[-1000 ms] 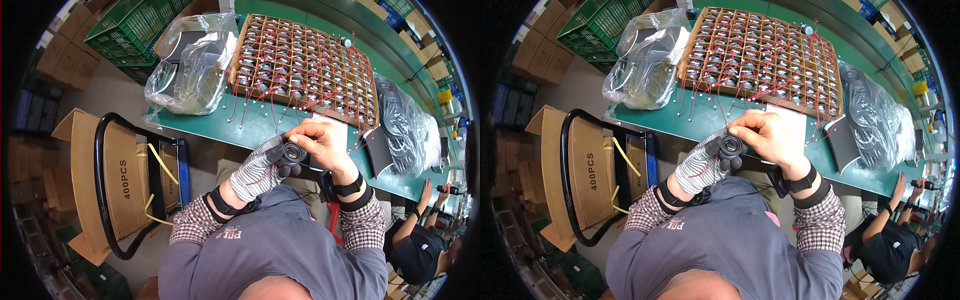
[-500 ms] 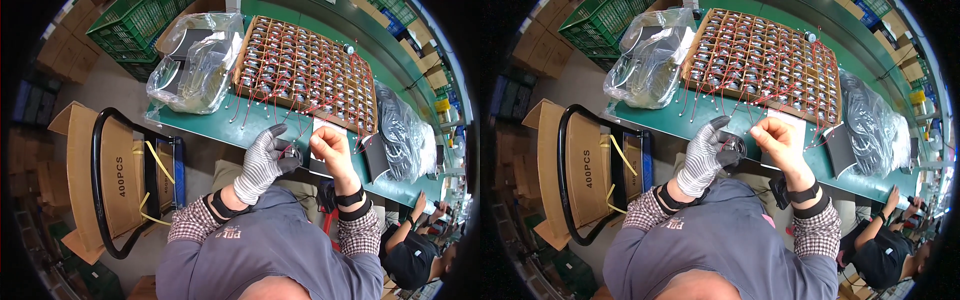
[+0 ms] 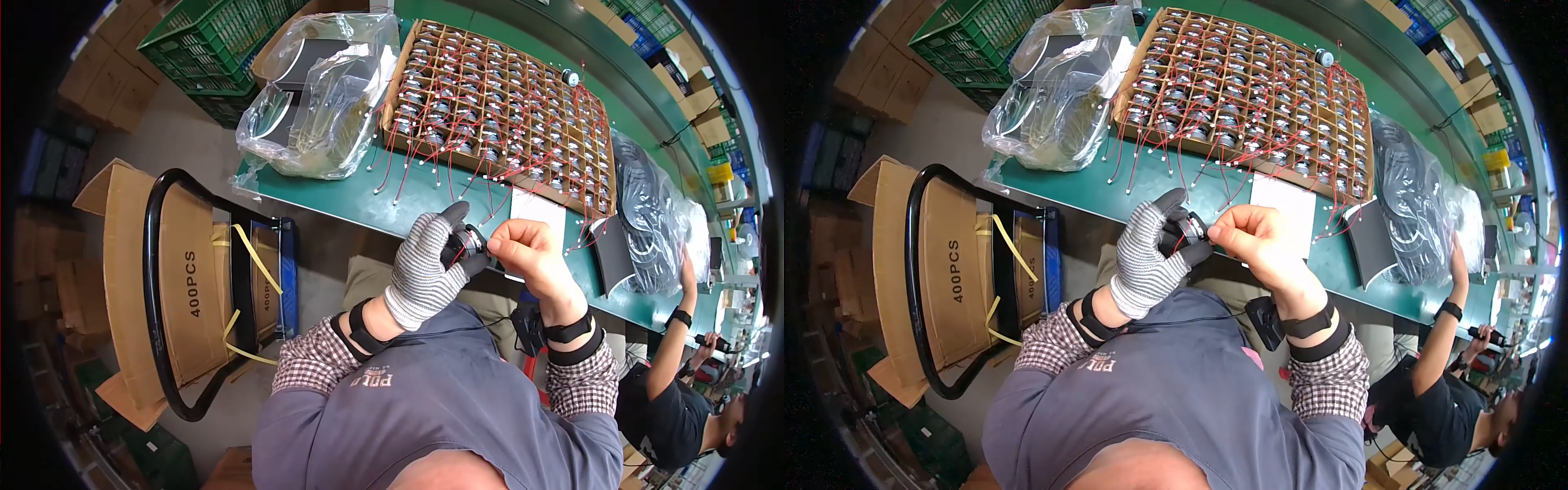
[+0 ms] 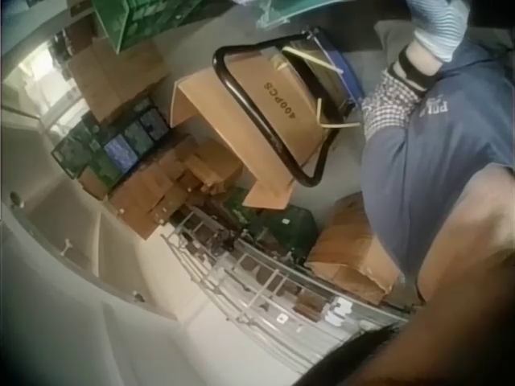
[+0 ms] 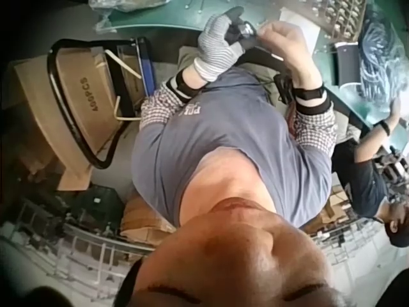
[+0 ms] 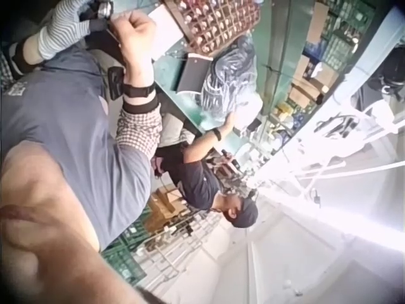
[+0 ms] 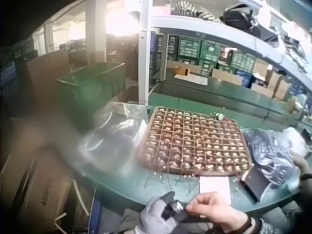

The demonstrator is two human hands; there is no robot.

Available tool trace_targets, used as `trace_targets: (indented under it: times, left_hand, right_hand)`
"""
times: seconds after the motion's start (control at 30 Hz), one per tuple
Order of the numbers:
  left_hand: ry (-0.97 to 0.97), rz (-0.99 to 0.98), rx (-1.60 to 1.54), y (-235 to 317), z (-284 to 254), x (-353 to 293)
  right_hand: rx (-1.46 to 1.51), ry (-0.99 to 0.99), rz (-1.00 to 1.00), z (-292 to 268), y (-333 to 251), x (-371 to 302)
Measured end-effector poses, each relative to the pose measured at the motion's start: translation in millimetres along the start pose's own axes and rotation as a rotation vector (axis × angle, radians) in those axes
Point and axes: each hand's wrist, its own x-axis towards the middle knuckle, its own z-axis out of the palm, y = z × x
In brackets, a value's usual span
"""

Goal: Assembling and testing small electronic components by connecting wires and seating them into housing at a production workbench.

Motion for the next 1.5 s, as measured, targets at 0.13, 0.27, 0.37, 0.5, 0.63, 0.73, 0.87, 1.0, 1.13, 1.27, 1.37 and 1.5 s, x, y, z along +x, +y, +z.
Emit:
trace_targets:
  times: [0.13, 0.27, 0.37, 0.5, 0.63, 0.73, 0.87, 1.0, 1.13, 1.27, 1.37, 1.5]
  left_hand:
    - [-0.011, -0.192, -0.345, 0, 2, 0]
    - [0.040, -0.242, -0.582, -3, 8, -4]
    - [0.073, -0.234, -0.617, -9, 10, -6]
    - [0.068, -0.256, -0.659, -9, 12, -2]
    - [0.033, -0.310, -0.821, 6, 12, 7]
    - [-0.003, -0.427, -0.991, 24, 15, 21]
    - [0.068, -0.377, -1.061, 46, 38, 45]
    - [-0.033, -0.346, -1.045, 56, 61, 60]
    - [-0.123, -0.396, -0.859, 54, 86, 76]
    - [-0.359, -0.651, -0.817, 51, 104, 105]
    - [-0.399, -0.615, -0.664, 64, 116, 133]
    - [-0.467, -0.654, -0.496, 50, 142, 178]
  right_hand:
    - [-0.027, 0.018, -0.034, 3, 2, -2]
    - [-0.105, 0.027, -0.052, 4, 4, -2]
    - [-0.163, 0.024, -0.039, 4, 4, 1]
    - [-0.194, 0.013, -0.033, -5, 8, 4]
    - [-0.043, 0.030, -0.211, -12, 11, 4]
    - [0.122, 0.120, -0.484, 7, 7, 10]
    - [0.159, 0.170, -0.751, 12, 0, 10]
    - [0.177, 0.292, -0.822, -11, -4, 7]
    - [0.231, 0.271, -0.662, -52, -6, 4]
    - [0.197, 0.247, -0.404, -103, -29, 0]
    - [-0.104, 0.406, -0.206, -170, -38, 16]
    - [-0.544, 0.574, -0.121, -255, -30, 61]
